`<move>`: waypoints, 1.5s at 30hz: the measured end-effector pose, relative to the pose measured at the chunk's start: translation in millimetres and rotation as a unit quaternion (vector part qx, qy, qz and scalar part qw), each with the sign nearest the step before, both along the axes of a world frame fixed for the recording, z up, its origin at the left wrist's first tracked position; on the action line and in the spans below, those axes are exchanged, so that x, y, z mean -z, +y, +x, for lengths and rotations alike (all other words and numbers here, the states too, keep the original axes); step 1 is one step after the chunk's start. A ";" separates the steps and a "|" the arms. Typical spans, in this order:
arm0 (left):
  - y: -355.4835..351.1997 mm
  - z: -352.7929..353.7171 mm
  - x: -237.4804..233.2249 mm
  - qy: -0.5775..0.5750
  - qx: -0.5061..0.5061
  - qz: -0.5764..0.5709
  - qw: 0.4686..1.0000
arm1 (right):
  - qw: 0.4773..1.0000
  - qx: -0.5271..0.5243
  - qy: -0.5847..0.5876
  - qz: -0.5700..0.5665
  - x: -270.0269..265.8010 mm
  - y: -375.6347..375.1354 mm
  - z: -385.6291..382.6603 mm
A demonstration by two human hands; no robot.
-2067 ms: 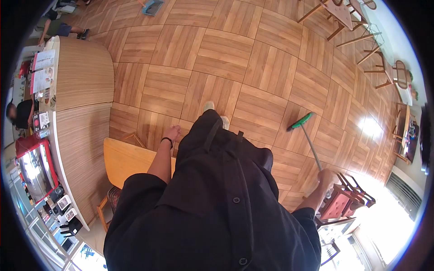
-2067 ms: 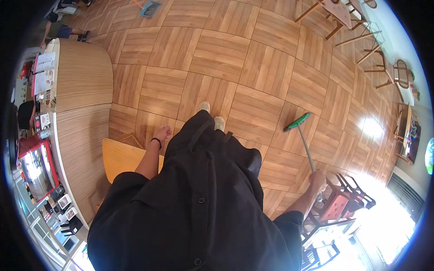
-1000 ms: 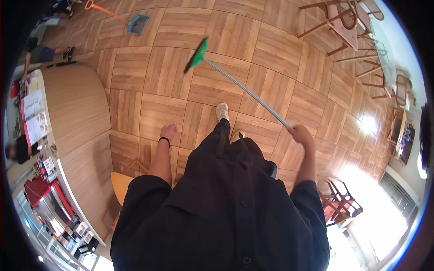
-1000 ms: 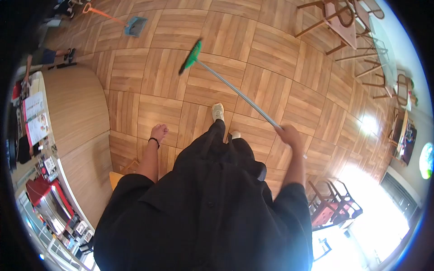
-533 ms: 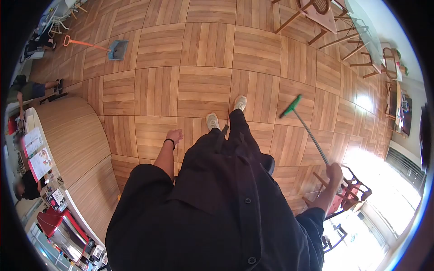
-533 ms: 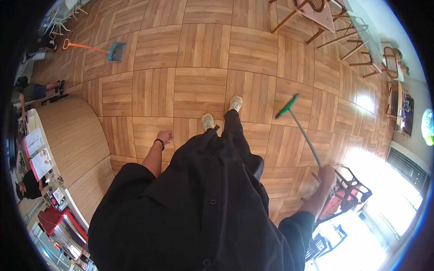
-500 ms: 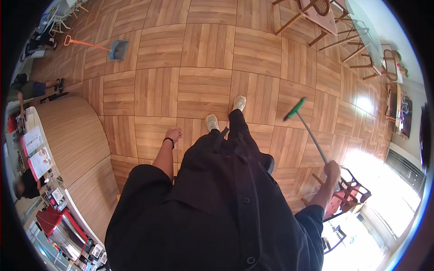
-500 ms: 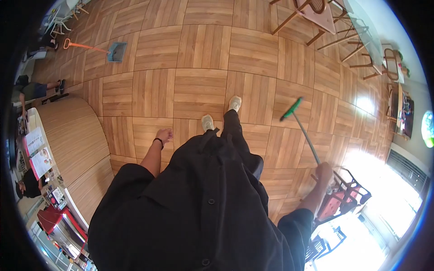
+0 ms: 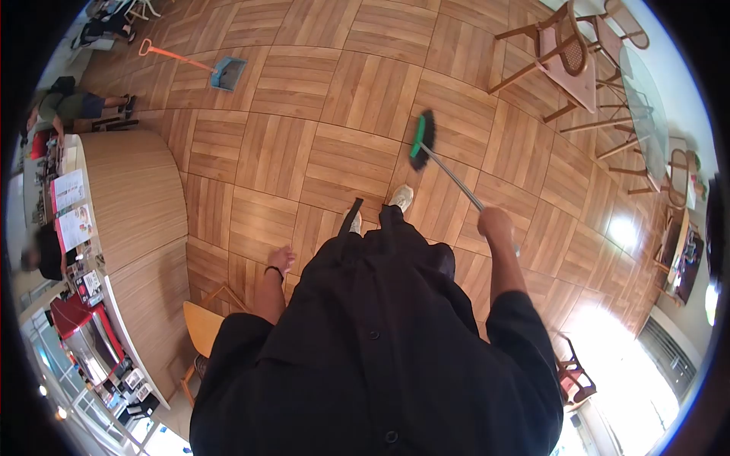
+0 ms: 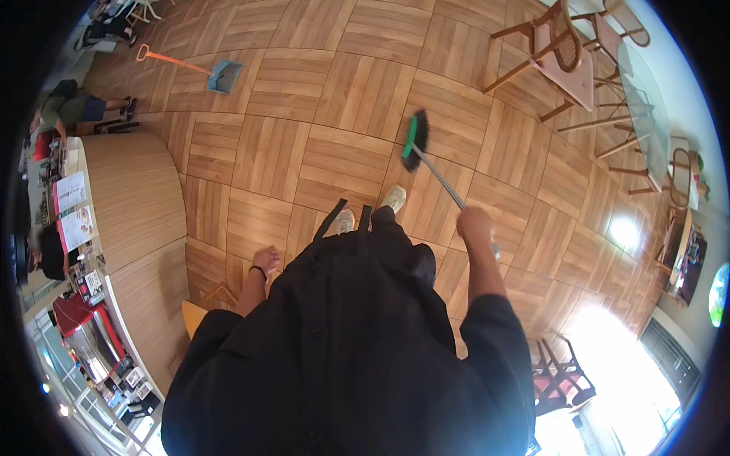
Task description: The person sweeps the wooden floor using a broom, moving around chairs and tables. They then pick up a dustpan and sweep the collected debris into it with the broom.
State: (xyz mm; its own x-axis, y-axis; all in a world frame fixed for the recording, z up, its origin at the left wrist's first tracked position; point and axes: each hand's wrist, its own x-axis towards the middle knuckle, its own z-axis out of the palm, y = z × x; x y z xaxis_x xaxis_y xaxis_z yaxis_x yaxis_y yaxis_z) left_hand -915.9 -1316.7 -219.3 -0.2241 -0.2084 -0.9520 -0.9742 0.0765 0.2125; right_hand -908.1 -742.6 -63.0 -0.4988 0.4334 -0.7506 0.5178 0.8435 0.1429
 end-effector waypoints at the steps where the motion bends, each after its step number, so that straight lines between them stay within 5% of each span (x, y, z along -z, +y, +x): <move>1: -0.4 13.3 3.7 -0.021 -0.036 0.021 0.999 | 0.999 -0.033 0.003 -0.015 12.7 5.1 -26.3; 3: 20.2 37.2 -13.1 0.035 0.157 -0.042 0.986 | 0.993 -0.090 -0.023 -0.077 79.8 13.5 -84.1; 5: 37.2 54.9 -22.6 0.076 0.251 -0.074 0.962 | 0.983 -0.144 -0.043 -0.109 118.2 -5.1 -146.6; 7: 45.2 71.4 -19.9 0.103 0.252 -0.074 0.959 | 0.987 -0.071 0.024 -0.142 141.9 -27.0 -180.2; 11: 62.7 68.7 -20.1 0.165 0.299 -0.146 0.929 | 0.981 -0.026 0.037 -0.188 120.5 -50.4 -207.8; 15: 76.0 68.5 -18.7 0.187 0.362 -0.158 0.899 | 0.977 -0.033 0.061 -0.200 99.2 12.2 -154.3; 17: 67.1 64.2 7.9 0.182 0.551 -0.214 0.786 | 0.978 -0.031 0.057 -0.198 78.6 67.7 -106.8; 20: 61.9 49.9 33.7 0.087 0.434 -0.179 0.878 | 0.976 0.043 0.020 -0.214 42.6 154.1 -22.0; 23: 97.2 4.8 0.6 0.112 0.429 -0.113 0.889 | 0.959 0.210 -0.044 -0.186 -44.5 193.6 44.9; 26: 125.1 -46.9 -2.3 0.054 0.155 -0.054 0.985 | 0.947 0.287 -0.100 -0.108 -94.9 212.5 91.0; 30: 160.8 -114.3 -5.0 0.127 0.216 -0.019 0.968 | 0.966 0.235 -0.097 0.052 -91.0 233.3 135.5; 32: 186.8 -140.9 -10.9 0.139 0.235 -0.037 0.961 | 0.973 0.123 -0.057 0.185 -90.4 222.4 129.7; 36: 218.2 -179.2 -19.3 0.158 0.238 -0.015 0.958 | 0.953 0.182 -0.069 0.233 -60.8 208.2 83.0; 41: 200.8 -198.1 4.6 0.137 0.245 -0.017 0.960 | 0.962 0.170 -0.040 0.210 -36.0 192.5 3.8; 45: 165.6 -207.3 28.3 0.032 0.112 -0.002 0.993 | 0.985 0.075 -0.010 0.155 -16.6 159.3 -86.7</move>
State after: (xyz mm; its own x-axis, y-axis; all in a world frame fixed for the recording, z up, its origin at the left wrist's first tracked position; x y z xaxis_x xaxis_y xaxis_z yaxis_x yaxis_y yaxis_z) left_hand -1123.2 -1151.0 -247.6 -0.3245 -0.1497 -0.9340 -0.9173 0.2906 0.2722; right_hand -994.9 -583.3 -46.4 -0.3987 0.7108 -0.5796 0.6282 0.6720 0.3920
